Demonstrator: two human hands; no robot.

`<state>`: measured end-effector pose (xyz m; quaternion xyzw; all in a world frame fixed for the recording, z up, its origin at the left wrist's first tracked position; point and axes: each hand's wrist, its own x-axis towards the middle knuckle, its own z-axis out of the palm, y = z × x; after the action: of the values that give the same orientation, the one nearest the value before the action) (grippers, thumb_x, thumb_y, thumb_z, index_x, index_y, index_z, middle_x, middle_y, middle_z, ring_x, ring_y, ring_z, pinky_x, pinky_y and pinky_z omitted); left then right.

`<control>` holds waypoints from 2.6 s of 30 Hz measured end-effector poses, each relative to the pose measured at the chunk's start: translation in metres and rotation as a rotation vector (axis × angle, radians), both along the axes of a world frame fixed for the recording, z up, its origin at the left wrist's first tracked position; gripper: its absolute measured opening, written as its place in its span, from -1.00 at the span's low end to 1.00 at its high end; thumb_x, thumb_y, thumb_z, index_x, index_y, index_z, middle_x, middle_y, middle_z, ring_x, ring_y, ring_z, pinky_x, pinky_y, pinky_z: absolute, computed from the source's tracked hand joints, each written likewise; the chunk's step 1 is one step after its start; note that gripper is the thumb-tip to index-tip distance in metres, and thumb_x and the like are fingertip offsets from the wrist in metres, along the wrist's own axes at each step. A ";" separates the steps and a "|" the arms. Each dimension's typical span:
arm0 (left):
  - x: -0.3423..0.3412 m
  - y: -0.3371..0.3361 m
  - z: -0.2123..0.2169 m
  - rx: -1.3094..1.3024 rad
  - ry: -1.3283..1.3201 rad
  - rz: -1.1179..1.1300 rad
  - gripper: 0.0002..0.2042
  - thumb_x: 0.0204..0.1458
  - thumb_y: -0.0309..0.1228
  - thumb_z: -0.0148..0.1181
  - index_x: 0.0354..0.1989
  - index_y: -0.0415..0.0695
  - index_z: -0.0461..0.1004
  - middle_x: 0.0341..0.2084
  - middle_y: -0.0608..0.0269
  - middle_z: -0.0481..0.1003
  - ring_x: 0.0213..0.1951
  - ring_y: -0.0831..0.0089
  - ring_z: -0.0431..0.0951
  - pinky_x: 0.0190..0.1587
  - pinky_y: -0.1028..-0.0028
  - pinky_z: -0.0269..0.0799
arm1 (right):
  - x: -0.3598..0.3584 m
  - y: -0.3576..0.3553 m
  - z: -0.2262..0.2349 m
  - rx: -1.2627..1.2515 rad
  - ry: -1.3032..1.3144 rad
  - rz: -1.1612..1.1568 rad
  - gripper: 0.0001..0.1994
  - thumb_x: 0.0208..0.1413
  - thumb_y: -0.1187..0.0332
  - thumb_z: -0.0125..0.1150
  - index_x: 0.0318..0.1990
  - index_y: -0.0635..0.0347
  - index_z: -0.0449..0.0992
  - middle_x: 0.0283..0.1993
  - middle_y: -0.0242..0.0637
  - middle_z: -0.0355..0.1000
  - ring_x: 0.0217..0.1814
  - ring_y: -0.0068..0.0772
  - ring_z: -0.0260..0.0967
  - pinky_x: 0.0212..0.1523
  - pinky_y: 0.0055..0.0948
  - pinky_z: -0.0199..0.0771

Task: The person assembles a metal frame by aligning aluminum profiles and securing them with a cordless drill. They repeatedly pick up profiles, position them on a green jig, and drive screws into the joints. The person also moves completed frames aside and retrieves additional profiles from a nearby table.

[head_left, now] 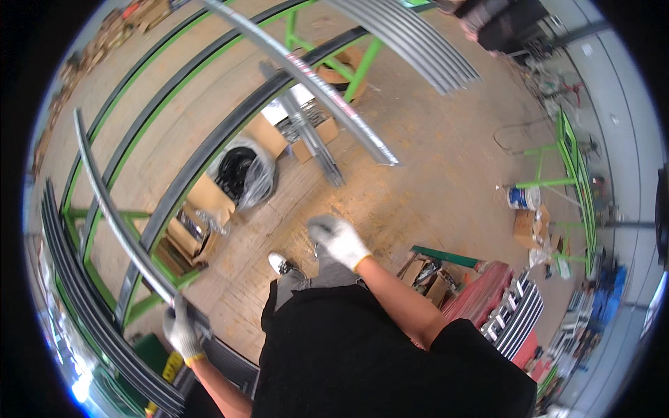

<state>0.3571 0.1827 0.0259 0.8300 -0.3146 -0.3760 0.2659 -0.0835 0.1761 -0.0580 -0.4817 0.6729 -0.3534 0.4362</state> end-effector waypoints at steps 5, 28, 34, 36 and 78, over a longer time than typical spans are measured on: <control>-0.052 -0.032 0.048 -0.188 -0.484 0.154 -0.53 0.30 -0.04 0.22 -0.05 -0.31 0.62 -0.27 0.12 0.66 -0.24 0.40 0.59 -0.07 0.36 0.51 | -0.107 0.008 0.018 0.027 -0.448 -0.579 -0.69 0.33 0.35 0.30 0.14 0.31 0.60 -0.10 -0.23 0.63 -0.19 -0.51 0.56 -0.11 -0.46 0.63; -0.469 -0.182 -0.028 0.148 0.685 -0.543 -0.67 0.31 -0.04 0.27 -0.31 -0.05 0.54 -0.63 0.47 0.39 -0.69 0.61 0.30 -0.63 0.55 0.12 | -0.163 -0.019 0.013 -0.176 -1.047 -0.680 -0.81 0.38 0.39 0.19 0.01 0.30 0.57 -0.21 -0.25 0.58 -0.23 -0.48 0.49 -0.16 -0.42 0.53; -0.473 -0.183 -0.028 0.146 0.604 -0.564 -0.52 0.19 0.11 0.34 -0.28 -0.14 0.51 -0.64 0.48 0.30 -0.69 0.63 0.26 -0.65 0.51 0.15 | -0.141 -0.036 0.014 -0.030 -0.514 -0.378 -0.68 0.33 0.21 0.34 -0.03 0.34 0.66 -0.20 -0.23 0.66 -0.22 -0.38 0.55 -0.12 -0.38 0.53; -0.474 -0.181 -0.027 0.118 0.565 -0.590 -0.53 0.21 0.07 0.31 -0.18 -0.18 0.54 -0.57 0.43 0.37 -0.67 0.60 0.29 -0.63 0.51 0.19 | -0.136 -0.044 0.012 -0.092 -0.506 -0.425 -0.65 0.30 0.15 0.37 -0.06 0.32 0.69 -0.21 -0.19 0.68 -0.21 -0.39 0.55 -0.12 -0.35 0.52; -0.028 0.006 0.002 0.115 -0.265 0.070 -0.40 -0.01 0.12 0.43 -0.52 -0.35 0.61 -0.64 -0.02 0.58 -0.51 0.23 0.66 -0.34 0.19 0.53 | -0.068 -0.131 0.093 0.063 0.781 0.094 -0.28 0.02 0.36 0.34 0.40 0.14 0.28 0.09 0.22 0.53 0.09 0.29 0.54 0.11 0.08 0.57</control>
<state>0.3286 0.1887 0.0277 0.8968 -0.2957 -0.2711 0.1867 -0.1519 0.0455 0.0350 -0.5966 0.7759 -0.1023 0.1775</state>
